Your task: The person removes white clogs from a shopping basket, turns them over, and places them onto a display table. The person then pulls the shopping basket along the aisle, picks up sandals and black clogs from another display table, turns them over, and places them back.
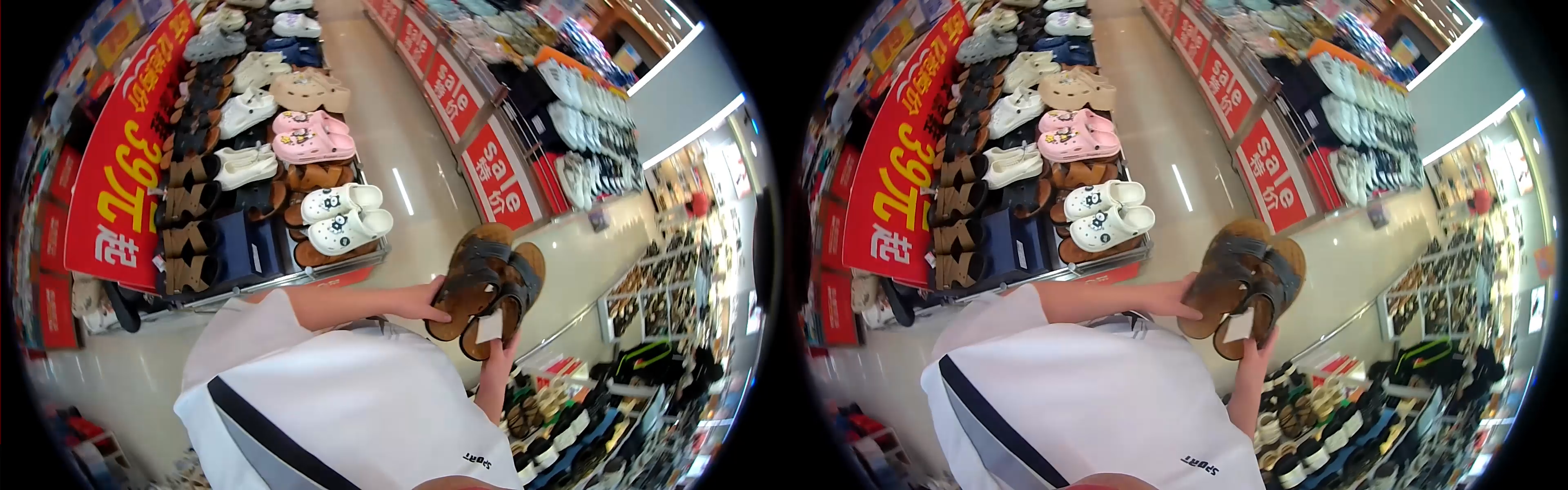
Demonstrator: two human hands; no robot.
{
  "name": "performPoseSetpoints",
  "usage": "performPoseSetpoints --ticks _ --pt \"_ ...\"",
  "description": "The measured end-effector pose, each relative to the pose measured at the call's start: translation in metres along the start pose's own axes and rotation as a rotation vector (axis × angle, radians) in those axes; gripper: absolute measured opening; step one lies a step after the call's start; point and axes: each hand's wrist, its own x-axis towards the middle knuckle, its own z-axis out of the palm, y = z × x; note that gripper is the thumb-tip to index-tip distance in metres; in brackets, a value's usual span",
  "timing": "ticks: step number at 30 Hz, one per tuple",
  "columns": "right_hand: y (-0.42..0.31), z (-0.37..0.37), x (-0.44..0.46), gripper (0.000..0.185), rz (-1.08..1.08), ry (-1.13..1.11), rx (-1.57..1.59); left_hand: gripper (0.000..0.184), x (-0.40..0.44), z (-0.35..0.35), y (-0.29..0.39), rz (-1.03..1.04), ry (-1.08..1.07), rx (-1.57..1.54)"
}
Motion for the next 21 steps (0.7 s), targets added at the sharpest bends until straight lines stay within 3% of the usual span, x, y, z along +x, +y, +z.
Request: performPoseSetpoints --ticks 4,8,14,21 --pt "-0.030 0.013 0.060 0.056 -0.076 -0.108 -0.031 0.101 0.031 -0.033 0.030 0.086 0.004 -0.052" --pt "-0.023 0.049 0.108 0.058 -0.010 -0.186 0.082 0.106 0.039 -0.066 0.020 0.115 0.113 -0.105" --pt "-0.025 0.120 0.151 0.060 0.129 -0.424 0.109 0.108 -0.003 -0.104 0.012 0.045 0.360 -0.246" --pt "-0.018 0.168 0.208 0.058 0.159 -0.649 0.045 0.113 -0.017 -0.116 0.001 0.146 0.566 -0.431"
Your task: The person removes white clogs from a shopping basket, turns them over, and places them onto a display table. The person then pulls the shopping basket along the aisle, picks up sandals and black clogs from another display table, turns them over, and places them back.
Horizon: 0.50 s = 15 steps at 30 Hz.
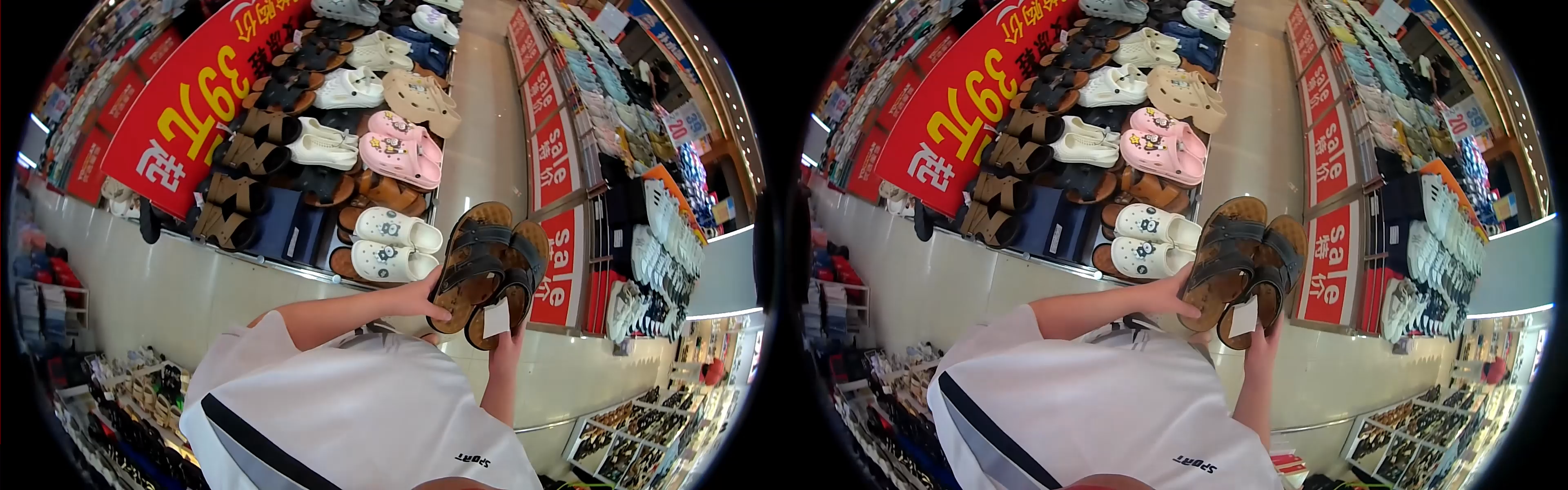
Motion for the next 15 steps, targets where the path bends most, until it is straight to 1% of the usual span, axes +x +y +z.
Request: performPoseSetpoints --ticks 3,8,10,11,13,14,15 --pt "-0.004 -0.009 0.023 0.057 0.044 -0.050 0.017 0.113 0.011 0.001 -0.007 0.022 0.035 -0.009" --pt "-0.022 -0.021 0.057 0.055 0.075 -0.088 0.050 0.114 0.046 0.005 -0.017 0.001 0.083 0.002" --pt "-0.027 -0.033 0.076 0.055 0.064 -0.107 0.054 0.113 0.062 0.016 0.002 -0.029 0.119 0.030" --pt "-0.032 -0.042 0.085 0.055 0.057 -0.105 0.057 0.113 0.073 0.021 -0.001 -0.020 0.165 0.035" --pt "-0.052 -0.059 0.106 0.056 0.088 -0.122 0.030 0.111 0.104 0.035 -0.001 -0.019 0.199 0.053" --pt "-0.053 -0.074 0.119 0.057 0.043 -0.117 -0.049 0.109 0.116 0.043 0.005 -0.044 0.221 0.066" --pt "-0.055 -0.088 0.130 0.059 0.044 -0.076 -0.099 0.110 0.131 0.047 0.000 -0.030 0.238 0.045"
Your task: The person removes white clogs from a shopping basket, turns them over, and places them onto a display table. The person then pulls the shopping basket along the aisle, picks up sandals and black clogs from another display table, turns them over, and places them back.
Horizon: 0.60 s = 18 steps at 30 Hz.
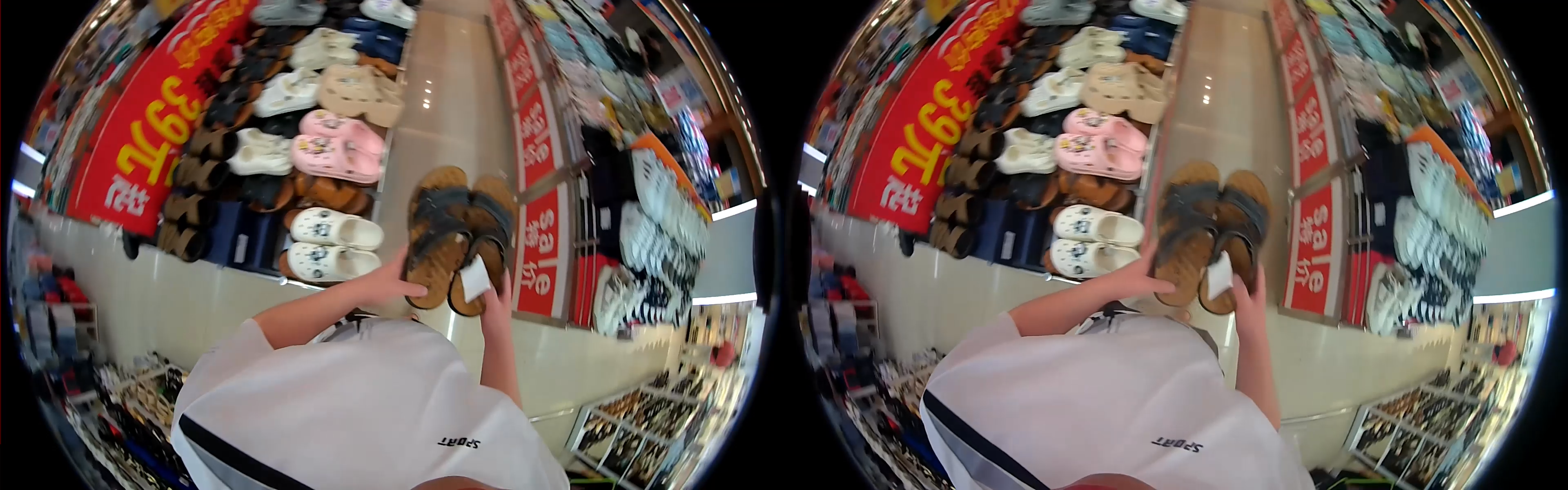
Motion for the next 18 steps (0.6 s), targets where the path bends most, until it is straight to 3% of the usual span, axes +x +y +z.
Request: performPoseSetpoints --ticks 5,9,18 --pt "-0.030 -0.046 0.041 0.059 0.009 -0.065 0.034 0.114 0.054 0.036 0.016 -0.081 0.019 -0.050" --pt "-0.036 -0.075 0.070 0.057 -0.005 -0.046 0.053 0.115 0.084 0.061 0.029 -0.022 0.037 -0.074" --pt "-0.047 -0.117 0.125 0.054 0.007 -0.243 -0.012 0.115 0.120 0.094 0.017 -0.003 0.158 -0.140"
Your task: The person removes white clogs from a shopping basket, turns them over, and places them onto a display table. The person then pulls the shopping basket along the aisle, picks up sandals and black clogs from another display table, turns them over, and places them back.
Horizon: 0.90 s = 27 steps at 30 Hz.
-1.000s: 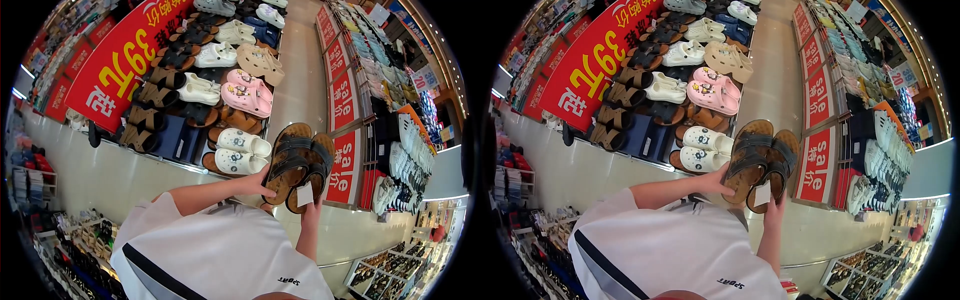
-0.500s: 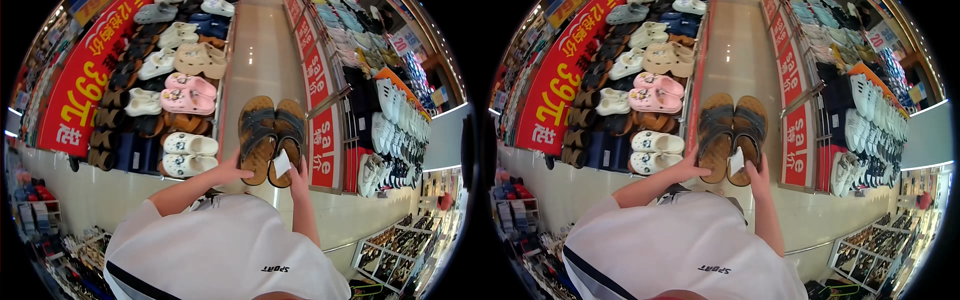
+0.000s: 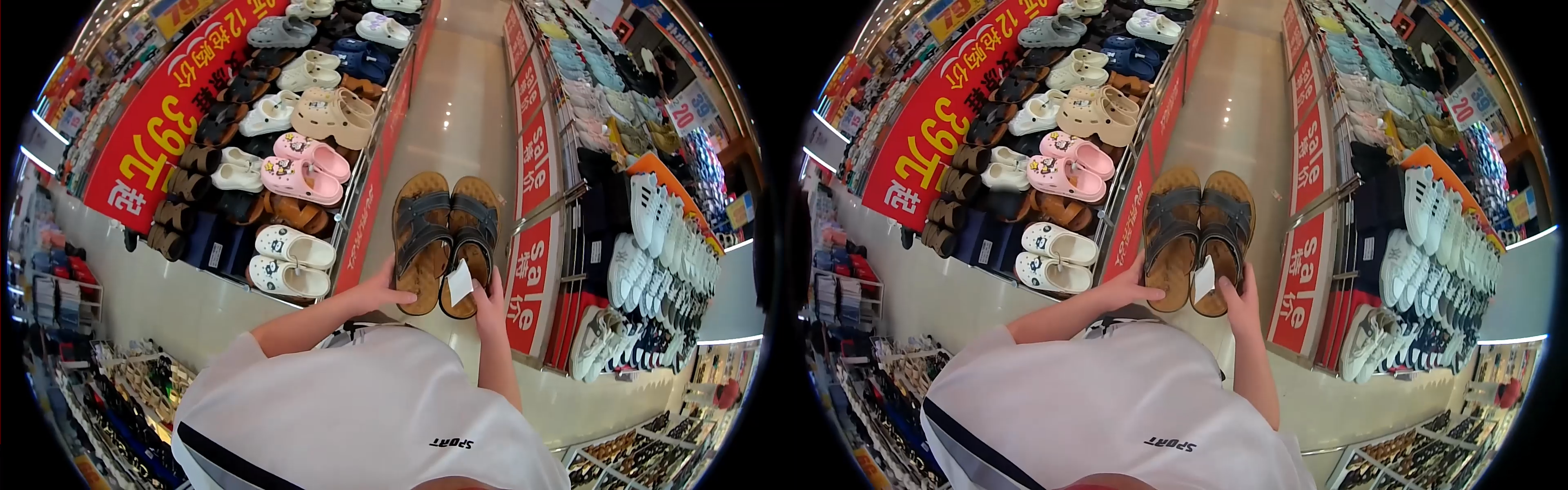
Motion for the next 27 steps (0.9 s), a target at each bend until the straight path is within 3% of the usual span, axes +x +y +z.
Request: performPoseSetpoints --ticks 11,13,17,21,27 --pt "-0.017 -0.020 0.074 0.072 0.070 -0.029 0.101 0.112 0.039 0.018 0.031 0.041 0.148 -0.019" --pt "-0.023 -0.019 0.094 0.068 0.119 -0.031 0.145 0.111 0.052 0.015 0.043 0.063 0.186 -0.016" --pt "-0.064 0.001 0.132 0.055 0.085 -0.049 0.113 0.090 0.089 -0.002 0.050 0.000 0.149 -0.349" --pt "-0.111 0.017 0.177 0.041 -0.127 -0.036 -0.449 0.068 0.137 -0.030 0.056 -0.178 -0.012 -0.625" --pt "-0.179 0.021 0.259 0.044 0.009 -0.133 -0.659 0.054 0.217 -0.048 0.090 -0.235 -0.065 -0.693"
